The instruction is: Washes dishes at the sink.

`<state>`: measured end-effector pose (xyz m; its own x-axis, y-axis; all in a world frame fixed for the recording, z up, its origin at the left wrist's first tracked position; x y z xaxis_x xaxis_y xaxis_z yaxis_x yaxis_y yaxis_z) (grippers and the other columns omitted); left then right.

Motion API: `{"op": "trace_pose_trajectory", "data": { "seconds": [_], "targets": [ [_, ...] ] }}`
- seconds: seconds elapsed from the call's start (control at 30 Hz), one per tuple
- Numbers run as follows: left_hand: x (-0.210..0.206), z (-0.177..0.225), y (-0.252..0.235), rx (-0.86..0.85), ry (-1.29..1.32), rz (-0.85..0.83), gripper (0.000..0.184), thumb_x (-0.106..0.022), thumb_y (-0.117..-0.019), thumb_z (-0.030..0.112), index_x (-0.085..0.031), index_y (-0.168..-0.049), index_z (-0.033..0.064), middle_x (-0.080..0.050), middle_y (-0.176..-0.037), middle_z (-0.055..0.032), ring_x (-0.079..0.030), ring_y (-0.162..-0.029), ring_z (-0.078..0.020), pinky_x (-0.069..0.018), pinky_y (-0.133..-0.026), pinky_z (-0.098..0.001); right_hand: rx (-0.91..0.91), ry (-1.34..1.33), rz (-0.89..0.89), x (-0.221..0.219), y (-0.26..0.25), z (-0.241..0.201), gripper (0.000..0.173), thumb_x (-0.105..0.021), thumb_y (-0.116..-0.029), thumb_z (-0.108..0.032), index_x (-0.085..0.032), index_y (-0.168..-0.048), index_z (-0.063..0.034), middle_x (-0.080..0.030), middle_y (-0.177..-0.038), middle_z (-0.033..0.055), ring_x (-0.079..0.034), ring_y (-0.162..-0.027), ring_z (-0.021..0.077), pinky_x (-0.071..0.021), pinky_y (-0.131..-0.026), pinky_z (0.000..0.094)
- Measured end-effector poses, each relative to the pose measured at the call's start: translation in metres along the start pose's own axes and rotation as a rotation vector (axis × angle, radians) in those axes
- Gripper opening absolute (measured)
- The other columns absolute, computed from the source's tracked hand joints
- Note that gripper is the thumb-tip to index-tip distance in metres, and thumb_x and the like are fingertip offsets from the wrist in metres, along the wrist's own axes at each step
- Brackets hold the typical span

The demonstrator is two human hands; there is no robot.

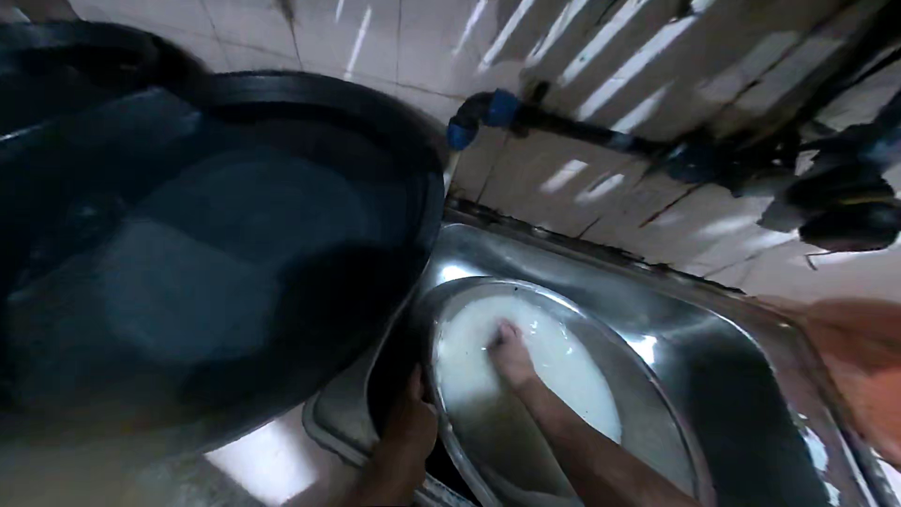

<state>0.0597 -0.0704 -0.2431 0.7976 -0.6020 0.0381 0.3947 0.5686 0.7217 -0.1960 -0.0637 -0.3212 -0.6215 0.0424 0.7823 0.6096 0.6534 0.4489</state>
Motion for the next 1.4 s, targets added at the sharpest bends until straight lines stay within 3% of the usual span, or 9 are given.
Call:
{"op": "trace_pose_trajectory", "data": {
  "seconds": [0.13,0.27,0.37,0.5,0.67,0.87,1.07,1.27,1.4],
  "targets": [
    [0.008,0.008,-0.006,-0.011,0.003,0.038,0.074,-0.050,-0.0979,-0.008,-0.020,-0.163,0.0100,-0.037,-0.161,-0.0176,-0.044,-0.144,-0.0287,-0.0425,-0.113,-0.0444,0.058,-0.202,-0.095,-0.027,0.015,-0.039,0.067,-0.063,-0.0976,-0.007,-0.032,-0.157,0.0021,-0.039,-0.156,0.0276,-0.047,-0.140,0.0375,-0.0411,-0.115,0.0470],
    [0.019,0.007,-0.020,-0.029,0.056,0.080,0.072,-0.053,-0.0975,-0.008,-0.023,-0.162,0.0060,-0.032,-0.164,-0.0164,-0.037,-0.149,-0.0269,-0.0374,-0.118,-0.0431,0.164,-0.390,-0.348,-0.057,0.062,-0.063,0.065,-0.065,-0.0912,0.004,-0.041,-0.151,0.0012,-0.056,-0.138,0.0228,-0.061,-0.118,0.0264,-0.0522,-0.100,0.0392],
    [0.022,0.007,-0.024,-0.019,0.125,0.081,0.073,-0.054,-0.0957,-0.010,-0.026,-0.161,0.0062,-0.034,-0.163,-0.0168,-0.040,-0.146,-0.0271,-0.0411,-0.114,-0.0429,0.266,-0.530,-0.503,-0.063,0.097,-0.059,0.057,-0.068,-0.0908,0.003,-0.048,-0.144,0.0059,-0.056,-0.140,0.0222,-0.060,-0.122,0.0210,-0.0505,-0.103,0.0337],
    [0.019,0.005,-0.028,-0.027,0.175,0.086,0.068,-0.054,-0.0978,-0.006,-0.030,-0.160,0.0069,-0.045,-0.156,-0.0162,-0.052,-0.136,-0.0251,-0.0491,-0.104,-0.0405,0.241,-0.525,-0.321,-0.062,0.063,-0.067,0.050,-0.068,-0.0932,-0.002,-0.051,-0.140,0.0054,-0.056,-0.139,0.0238,-0.059,-0.125,0.0251,-0.0497,-0.106,0.0370],
    [0.021,0.009,-0.030,-0.051,0.116,0.120,0.061,-0.054,-0.1036,0.006,-0.030,-0.160,0.0050,-0.046,-0.154,-0.0200,-0.052,-0.135,-0.0292,-0.0476,-0.106,-0.0442,0.024,-0.577,0.023,-0.045,-0.007,-0.060,0.046,-0.063,-0.1008,-0.007,-0.049,-0.143,0.0051,-0.056,-0.138,0.0280,-0.058,-0.127,0.0355,-0.0466,-0.108,0.0478],
    [0.017,0.006,-0.031,-0.029,0.123,0.111,0.057,-0.049,-0.1040,0.002,-0.031,-0.158,0.0029,-0.048,-0.151,-0.0224,-0.051,-0.135,-0.0325,-0.0442,-0.110,-0.0485,0.142,-0.908,-0.066,-0.064,0.049,-0.088,0.040,-0.055,-0.1017,-0.006,-0.044,-0.139,0.0058,-0.057,-0.127,0.0199,-0.062,-0.108,0.0176,-0.0539,-0.092,0.0317],
    [0.017,0.005,-0.028,0.030,0.061,0.094,0.057,-0.048,-0.1035,0.000,-0.031,-0.158,0.0019,-0.049,-0.149,-0.0251,-0.052,-0.133,-0.0361,-0.0445,-0.108,-0.0503,0.011,-0.850,0.242,-0.033,-0.029,-0.065,0.037,-0.053,-0.1051,-0.006,-0.045,-0.136,0.0114,-0.058,-0.123,0.0292,-0.063,-0.106,0.0310,-0.0528,-0.093,0.0438],
    [0.017,0.011,-0.033,-0.006,0.034,0.088,0.056,-0.050,-0.0980,-0.010,-0.038,-0.153,-0.0035,-0.049,-0.149,-0.0258,-0.051,-0.135,-0.0340,-0.0420,-0.110,-0.0460,0.150,-1.017,-0.045,-0.058,0.039,-0.102,0.033,-0.052,-0.1011,-0.004,-0.047,-0.133,0.0038,-0.060,-0.116,0.0133,-0.064,-0.096,0.0111,-0.0564,-0.082,0.0276],
    [0.019,0.011,-0.035,-0.030,0.004,0.125,0.058,-0.049,-0.1013,-0.004,-0.035,-0.157,0.0012,-0.045,-0.154,-0.0229,-0.046,-0.141,-0.0333,-0.0389,-0.115,-0.0481,0.034,-0.962,0.098,-0.029,-0.013,-0.100,0.034,-0.051,-0.1059,-0.005,-0.042,-0.138,0.0037,-0.060,-0.116,0.0208,-0.064,-0.096,0.0228,-0.0550,-0.083,0.0398]
  ]
}}
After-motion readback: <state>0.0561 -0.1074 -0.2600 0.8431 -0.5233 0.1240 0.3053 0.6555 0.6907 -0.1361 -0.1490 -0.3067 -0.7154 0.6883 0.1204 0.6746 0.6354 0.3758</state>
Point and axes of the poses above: each hand's wrist, its own y-axis away from the middle knuckle, its own x-axis out of the back of the hand, z = x × y, the point moved 10 cm from there along -y, towards the middle knuckle
